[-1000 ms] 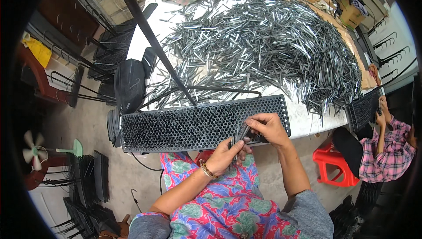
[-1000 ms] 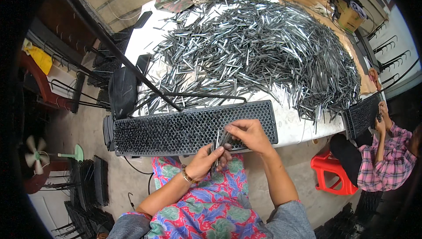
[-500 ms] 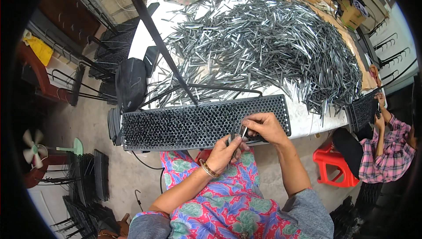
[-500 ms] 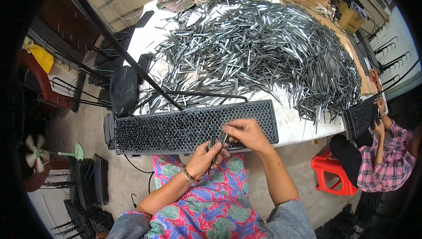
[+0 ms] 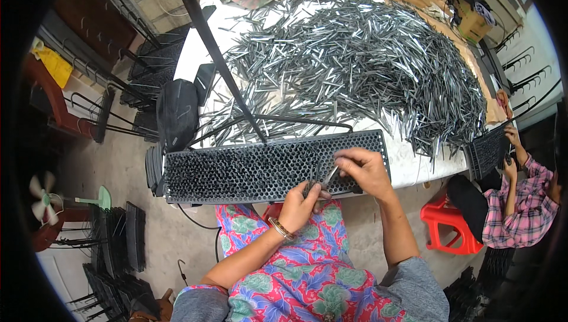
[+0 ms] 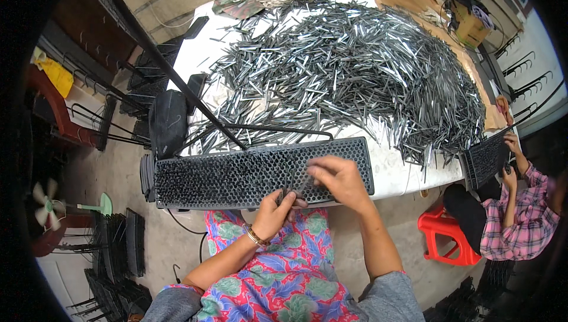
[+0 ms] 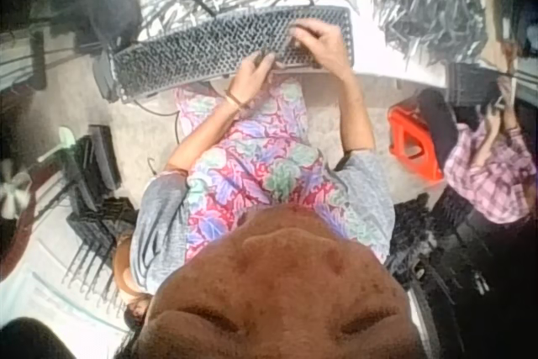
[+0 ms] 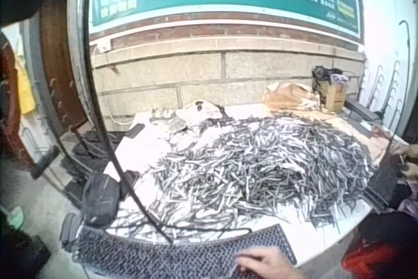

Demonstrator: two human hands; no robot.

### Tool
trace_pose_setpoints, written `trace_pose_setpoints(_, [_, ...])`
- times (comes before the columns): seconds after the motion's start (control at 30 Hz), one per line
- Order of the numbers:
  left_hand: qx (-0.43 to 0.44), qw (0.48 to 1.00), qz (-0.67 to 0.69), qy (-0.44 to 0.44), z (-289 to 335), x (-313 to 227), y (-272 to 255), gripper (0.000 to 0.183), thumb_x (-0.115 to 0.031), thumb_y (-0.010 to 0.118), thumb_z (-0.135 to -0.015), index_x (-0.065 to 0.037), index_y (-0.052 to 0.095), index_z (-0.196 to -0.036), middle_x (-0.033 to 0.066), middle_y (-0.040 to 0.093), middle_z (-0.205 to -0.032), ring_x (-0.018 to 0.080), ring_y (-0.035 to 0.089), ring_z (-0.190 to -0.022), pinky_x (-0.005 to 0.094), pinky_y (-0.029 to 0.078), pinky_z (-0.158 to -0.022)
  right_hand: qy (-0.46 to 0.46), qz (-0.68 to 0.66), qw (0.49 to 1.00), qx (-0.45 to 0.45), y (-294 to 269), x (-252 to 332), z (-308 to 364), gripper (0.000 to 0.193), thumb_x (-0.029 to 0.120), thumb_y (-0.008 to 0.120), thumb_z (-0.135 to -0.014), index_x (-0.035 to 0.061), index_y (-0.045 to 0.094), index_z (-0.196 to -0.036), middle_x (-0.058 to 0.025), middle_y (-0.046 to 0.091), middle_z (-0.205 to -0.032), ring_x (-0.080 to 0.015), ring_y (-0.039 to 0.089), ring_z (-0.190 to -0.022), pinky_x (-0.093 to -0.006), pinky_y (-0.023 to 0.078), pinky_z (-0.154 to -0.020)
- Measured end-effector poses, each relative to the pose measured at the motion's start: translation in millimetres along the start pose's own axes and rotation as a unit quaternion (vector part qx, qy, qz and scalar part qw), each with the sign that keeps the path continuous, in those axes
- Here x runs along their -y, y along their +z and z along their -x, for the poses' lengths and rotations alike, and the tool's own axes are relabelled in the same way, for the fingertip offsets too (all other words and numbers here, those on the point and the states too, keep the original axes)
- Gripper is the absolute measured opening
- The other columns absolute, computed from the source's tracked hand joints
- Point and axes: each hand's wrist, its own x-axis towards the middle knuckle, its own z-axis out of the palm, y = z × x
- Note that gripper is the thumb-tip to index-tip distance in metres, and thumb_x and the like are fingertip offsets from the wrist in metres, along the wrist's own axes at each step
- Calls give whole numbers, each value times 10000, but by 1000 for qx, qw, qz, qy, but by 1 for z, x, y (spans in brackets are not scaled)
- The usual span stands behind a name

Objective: Sort and insert small metal pieces into a mesh rack.

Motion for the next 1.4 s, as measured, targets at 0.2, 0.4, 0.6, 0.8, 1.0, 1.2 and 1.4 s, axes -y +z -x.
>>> trace_pose_setpoints(0.2, [83,983,106,-127,6,-4,4,279,-235,463,-985,14,575,-1044,94,657,-854,57,479,-555,183,369,-425,-163,155,969,-98,-2,-7,-36,164,50,639,-830,-31,657,-971,-140,661,-877,-224,645,-755,-299,498,-679])
trace_pose_setpoints(0.4, [86,972,140,-167,12,-5,0,286,-229,462,-985,24,579,-1046,86,635,-837,68,460,-572,195,356,-422,-220,226,944,-96,4,-21,-45,161,67,645,-834,-15,654,-971,-150,657,-895,-287,643,-783,-339,504,-709])
trace_pose_setpoints(0.6, [83,967,153,-186,10,-3,-2,269,-213,466,-981,20,581,-1052,85,631,-840,70,458,-576,196,346,-426,-263,247,930,-76,12,-26,-46,181,62,655,-822,-15,643,-985,-144,649,-902,-290,638,-786,-347,505,-700])
trace_pose_setpoints(0.8, [96,965,161,-184,9,-3,-3,251,-201,471,-980,9,580,-1064,78,631,-855,68,480,-623,191,364,-447,-300,296,906,-42,12,-33,-45,192,73,666,-808,-11,643,-979,-135,615,-910,-298,613,-806,-359,494,-694])
trace_pose_setpoints(1.0, [94,971,177,-132,10,-8,-3,255,-213,481,-979,-1,569,-1089,71,634,-862,65,517,-638,196,415,-485,-223,231,944,-75,16,-20,-36,205,80,648,-831,-20,654,-1009,-138,600,-907,-279,607,-811,-319,486,-713])
trace_pose_setpoints(1.2, [101,973,180,-100,8,-14,-2,256,-215,488,-977,-2,568,-1094,64,635,-859,64,524,-629,202,419,-489,76,-46,991,104,19,-6,-2,240,126,674,-848,-44,659,-1017,-58,669,-869,-100,603,-797,-239,489,-692])
trace_pose_setpoints(1.4, [111,970,162,-143,4,0,1,261,-209,515,-967,3,572,-1108,59,624,-867,68,490,-634,196,401,-494,36,-48,987,-147,2,-6,-14,190,110,681,-836,-14,676,-978,-50,679,-841,-87,594,-675,-223,483,-597])
